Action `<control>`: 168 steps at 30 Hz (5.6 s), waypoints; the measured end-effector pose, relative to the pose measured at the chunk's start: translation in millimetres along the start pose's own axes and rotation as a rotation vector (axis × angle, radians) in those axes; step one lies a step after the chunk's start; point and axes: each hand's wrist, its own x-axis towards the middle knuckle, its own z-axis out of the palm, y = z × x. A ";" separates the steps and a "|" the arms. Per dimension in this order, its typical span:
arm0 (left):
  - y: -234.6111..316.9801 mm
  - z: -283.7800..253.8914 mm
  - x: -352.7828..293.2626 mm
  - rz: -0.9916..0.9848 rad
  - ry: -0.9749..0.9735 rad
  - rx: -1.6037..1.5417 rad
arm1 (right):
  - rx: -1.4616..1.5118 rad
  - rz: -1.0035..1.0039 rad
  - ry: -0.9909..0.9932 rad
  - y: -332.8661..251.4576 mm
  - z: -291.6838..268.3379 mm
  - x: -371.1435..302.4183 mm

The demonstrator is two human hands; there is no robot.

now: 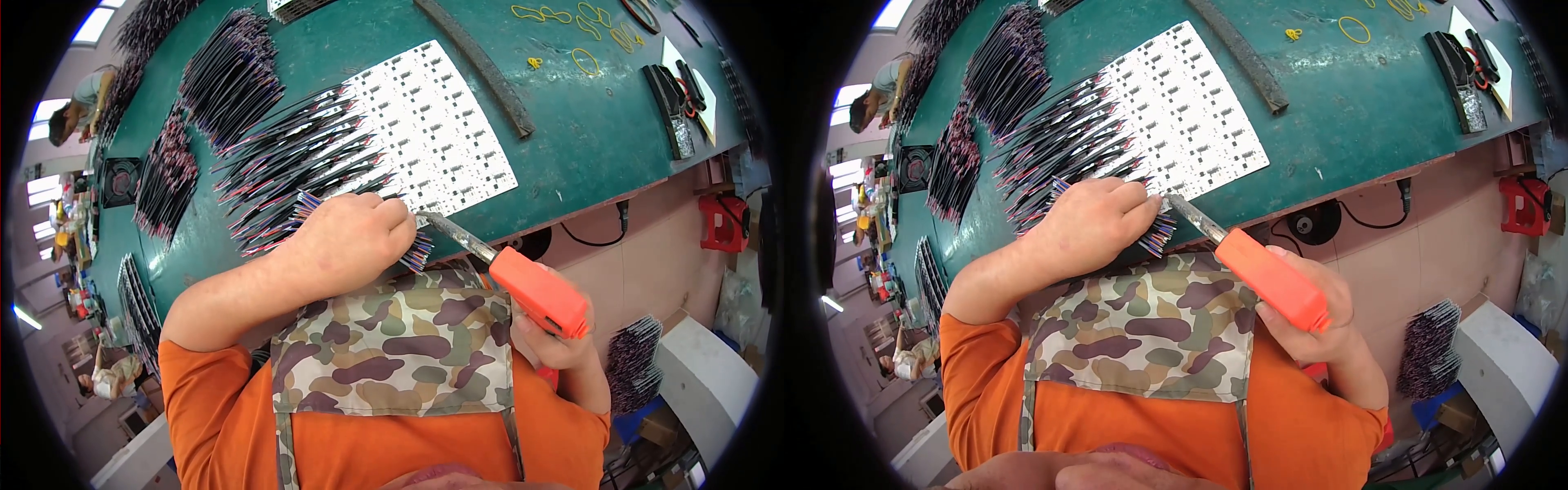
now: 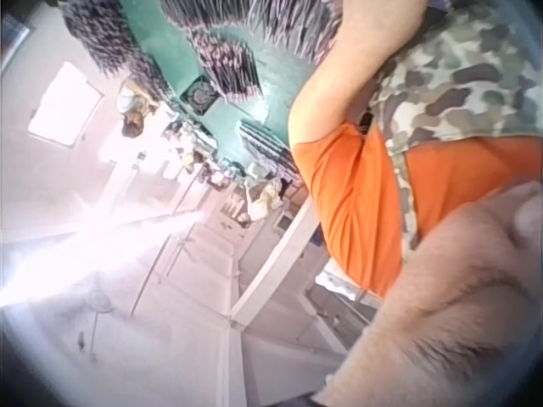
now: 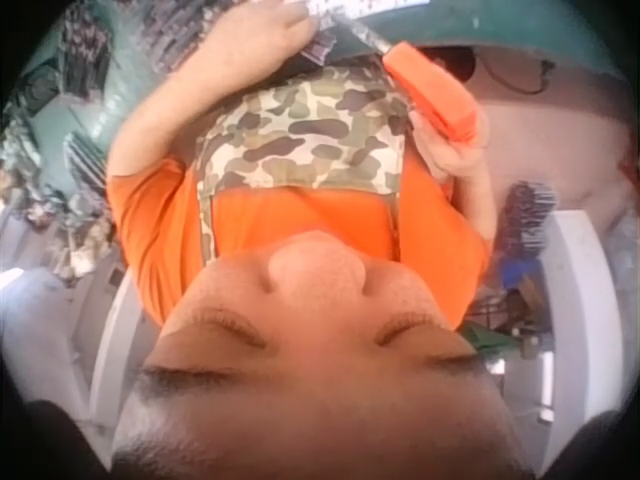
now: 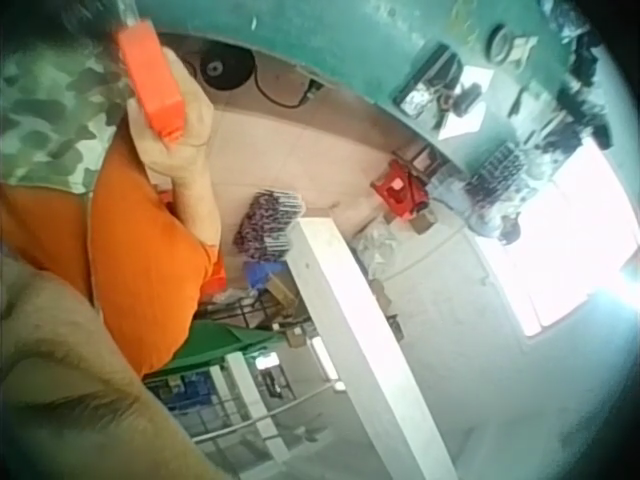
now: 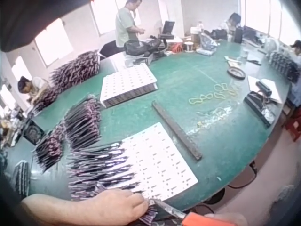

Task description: The person solders the tips of wire bundles against a board using a handheld soldering iron, picking up and rearranging the wire bundles by hand.

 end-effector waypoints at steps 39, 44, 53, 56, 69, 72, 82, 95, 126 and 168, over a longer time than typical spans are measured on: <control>-203.3 -88.5 -264.1 -1.111 0.824 0.118 | 0.597 0.099 0.344 -19.8 4.6 112.1; -222.7 -97.0 -248.8 -1.058 0.615 0.307 | 0.675 0.042 0.314 -29.3 10.6 150.2; -258.0 -112.8 -126.9 -0.771 0.604 0.339 | 0.737 -0.017 0.274 -40.4 51.6 213.3; -276.7 -100.2 -92.2 -0.788 0.526 0.212 | 0.788 0.014 0.247 -36.9 57.7 217.8; -293.2 -112.0 -187.9 -0.927 0.544 0.081 | 0.728 -0.020 0.291 -15.0 39.0 207.3; -327.6 -102.4 -264.5 -1.107 0.314 0.050 | 0.739 -0.002 0.307 -8.7 36.9 206.4; -290.4 -95.3 -306.0 -1.313 0.277 -0.576 | 0.704 0.023 0.344 -4.9 37.9 201.0; -176.3 -51.5 -301.5 -0.933 0.293 0.352 | 0.692 0.022 0.316 7.3 36.2 200.9; -196.7 -116.9 -298.9 -1.126 0.062 0.018 | 0.710 0.054 0.341 7.3 31.4 201.6; -160.1 -58.7 -379.3 -1.264 -0.328 -0.149 | 0.678 0.034 0.275 16.1 27.0 199.3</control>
